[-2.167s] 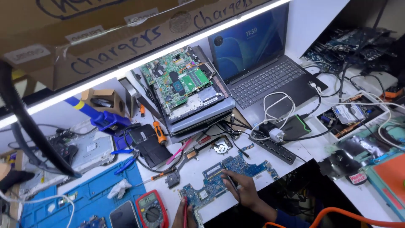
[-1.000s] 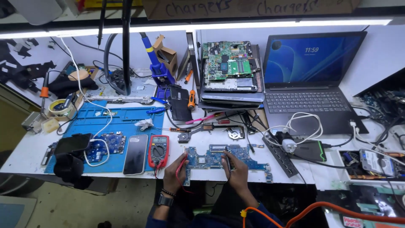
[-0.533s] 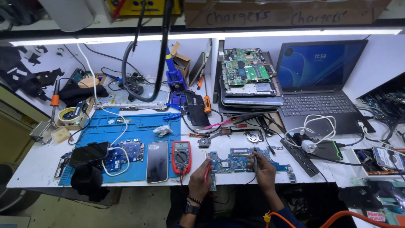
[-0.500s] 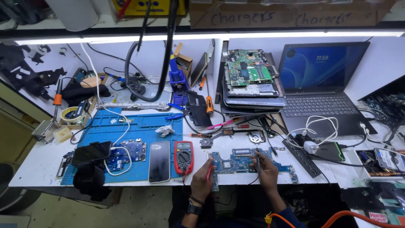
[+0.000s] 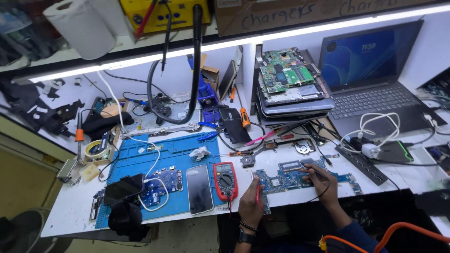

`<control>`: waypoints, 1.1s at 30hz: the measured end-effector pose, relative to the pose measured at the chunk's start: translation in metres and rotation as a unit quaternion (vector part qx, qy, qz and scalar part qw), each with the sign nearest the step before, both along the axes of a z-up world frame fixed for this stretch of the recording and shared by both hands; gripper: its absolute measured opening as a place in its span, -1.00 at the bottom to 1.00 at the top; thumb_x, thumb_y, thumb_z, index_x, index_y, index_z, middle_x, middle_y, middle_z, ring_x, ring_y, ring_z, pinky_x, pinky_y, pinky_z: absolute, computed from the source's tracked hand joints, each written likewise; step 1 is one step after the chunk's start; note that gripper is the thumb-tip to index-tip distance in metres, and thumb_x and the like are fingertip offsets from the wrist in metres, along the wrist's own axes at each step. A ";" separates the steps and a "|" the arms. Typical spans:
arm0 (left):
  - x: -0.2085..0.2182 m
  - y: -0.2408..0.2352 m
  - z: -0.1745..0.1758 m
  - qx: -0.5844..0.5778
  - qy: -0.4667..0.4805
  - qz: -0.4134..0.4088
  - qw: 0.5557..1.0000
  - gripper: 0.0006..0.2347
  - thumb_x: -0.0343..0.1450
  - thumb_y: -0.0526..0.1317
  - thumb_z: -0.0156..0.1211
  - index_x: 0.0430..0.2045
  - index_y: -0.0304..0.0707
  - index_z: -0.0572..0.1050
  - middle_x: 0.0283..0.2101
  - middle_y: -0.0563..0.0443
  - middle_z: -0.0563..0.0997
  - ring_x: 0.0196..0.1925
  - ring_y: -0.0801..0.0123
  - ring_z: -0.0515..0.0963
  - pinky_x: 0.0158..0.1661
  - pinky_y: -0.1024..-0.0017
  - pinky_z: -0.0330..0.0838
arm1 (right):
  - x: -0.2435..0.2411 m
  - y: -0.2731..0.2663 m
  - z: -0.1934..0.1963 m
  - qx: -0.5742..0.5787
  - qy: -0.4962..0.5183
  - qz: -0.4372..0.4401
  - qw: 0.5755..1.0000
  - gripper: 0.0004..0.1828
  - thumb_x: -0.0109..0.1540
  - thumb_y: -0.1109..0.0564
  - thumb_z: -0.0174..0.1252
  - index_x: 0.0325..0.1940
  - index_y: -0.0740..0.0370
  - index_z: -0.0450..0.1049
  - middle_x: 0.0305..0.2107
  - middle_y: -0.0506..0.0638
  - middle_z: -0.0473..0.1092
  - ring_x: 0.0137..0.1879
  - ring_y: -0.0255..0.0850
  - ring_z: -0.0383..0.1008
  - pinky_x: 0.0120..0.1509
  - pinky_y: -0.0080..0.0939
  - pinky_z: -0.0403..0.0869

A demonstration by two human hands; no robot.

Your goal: The person uses a multimeter to test various points on a blue laptop motherboard. They hold the red and black probes in each hand and touch them to different components on the board while observing the digital display. The person occasionally moves the probes to different areas of the board.

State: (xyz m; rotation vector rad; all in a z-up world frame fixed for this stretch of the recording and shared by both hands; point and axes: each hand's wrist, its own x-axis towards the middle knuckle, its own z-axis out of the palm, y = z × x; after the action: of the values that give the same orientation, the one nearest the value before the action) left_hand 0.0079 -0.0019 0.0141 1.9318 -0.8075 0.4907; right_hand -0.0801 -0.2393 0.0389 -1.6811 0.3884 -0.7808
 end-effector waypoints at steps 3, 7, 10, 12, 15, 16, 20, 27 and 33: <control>-0.001 0.000 0.004 0.000 0.004 0.006 1.000 -0.70 0.53 -0.23 0.16 0.12 -0.40 0.48 0.03 -0.30 0.68 -0.04 0.05 0.76 -0.17 0.29 0.72 | 0.000 0.001 0.001 -0.009 0.011 -0.017 1.000 -0.54 0.32 -0.03 0.13 0.11 0.40 0.55 -0.21 0.27 0.63 -0.26 -0.06 0.70 -0.09 -0.18 0.71; -0.001 -0.003 -0.001 -0.006 0.003 0.000 1.000 -0.69 0.51 -0.27 0.19 0.11 -0.45 0.47 0.01 -0.31 0.69 -0.10 0.06 0.77 -0.19 0.30 0.73 | -0.003 0.002 0.008 -0.020 0.076 -0.043 0.996 -0.56 0.29 0.03 0.18 0.21 0.25 0.54 -0.12 0.20 0.64 -0.22 -0.11 0.72 -0.06 -0.19 0.70; 0.002 -0.002 0.001 0.006 -0.010 -0.001 1.000 -0.69 0.51 -0.26 0.19 0.12 -0.42 0.46 0.02 -0.30 0.69 -0.08 0.08 0.77 -0.19 0.32 0.72 | -0.001 0.000 0.001 -0.019 0.078 -0.043 0.996 -0.54 0.27 0.13 0.21 0.27 0.26 0.51 -0.10 0.18 0.63 -0.19 -0.12 0.72 0.01 -0.20 0.70; 0.000 -0.002 -0.001 0.004 -0.013 -0.012 1.000 -0.67 0.51 -0.28 0.20 0.15 -0.45 0.43 0.06 -0.35 0.66 0.01 0.05 0.75 -0.10 0.31 0.72 | -0.002 -0.001 -0.001 -0.038 0.089 -0.057 0.994 -0.53 0.24 0.17 0.26 0.25 0.29 0.52 -0.11 0.14 0.64 -0.19 -0.14 0.72 0.02 -0.21 0.70; 0.001 -0.003 -0.008 0.014 -0.018 -0.011 1.000 -0.69 0.53 -0.26 0.16 0.14 -0.44 0.44 0.01 -0.32 0.69 -0.14 0.11 0.77 -0.26 0.35 0.73 | -0.002 0.000 -0.002 -0.032 0.093 -0.055 0.994 -0.49 0.24 0.22 0.25 0.29 0.31 0.48 -0.06 0.17 0.62 -0.14 -0.12 0.71 0.07 -0.20 0.69; 0.000 -0.002 -0.006 0.016 -0.023 -0.013 1.000 -0.69 0.53 -0.26 0.16 0.14 -0.44 0.44 0.01 -0.32 0.69 -0.14 0.11 0.77 -0.26 0.35 0.73 | -0.003 0.003 0.000 -0.029 0.088 -0.058 0.994 -0.49 0.24 0.22 0.25 0.29 0.31 0.48 -0.06 0.17 0.62 -0.14 -0.12 0.71 0.07 -0.20 0.69; 0.001 -0.003 -0.001 0.009 -0.027 -0.019 0.999 -0.71 0.52 -0.29 0.17 0.11 -0.48 0.46 0.01 -0.35 0.68 -0.08 0.07 0.77 -0.18 0.32 0.73 | 0.001 0.006 0.007 -0.041 0.111 -0.069 0.991 -0.48 0.23 0.13 0.26 0.29 0.27 0.49 -0.08 0.15 0.63 -0.16 -0.16 0.73 0.01 -0.23 0.70; 0.000 0.002 0.008 0.014 -0.018 -0.039 0.999 -0.73 0.53 -0.31 0.14 0.09 -0.49 0.46 0.01 -0.37 0.67 -0.07 0.02 0.75 -0.19 0.29 0.71 | 0.002 0.014 0.017 -0.075 0.074 -0.085 0.991 -0.54 0.32 0.07 0.15 0.28 0.31 0.50 -0.09 0.15 0.62 -0.23 -0.15 0.70 -0.11 -0.24 0.68; 0.001 0.000 0.006 0.007 -0.030 -0.029 0.999 -0.74 0.53 -0.30 0.16 0.07 -0.50 0.46 -0.03 -0.40 0.68 -0.12 0.05 0.78 -0.22 0.35 0.75 | 0.003 0.018 0.020 -0.063 0.072 -0.112 0.989 -0.50 0.33 0.10 0.14 0.33 0.37 0.45 -0.07 0.17 0.61 -0.25 -0.11 0.69 -0.14 -0.24 0.66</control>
State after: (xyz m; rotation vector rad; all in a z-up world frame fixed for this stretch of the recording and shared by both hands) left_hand 0.0085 -0.0019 0.0206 1.9095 -0.9052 0.5107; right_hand -0.0775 -0.2209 0.0586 -1.8397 0.6498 -0.8645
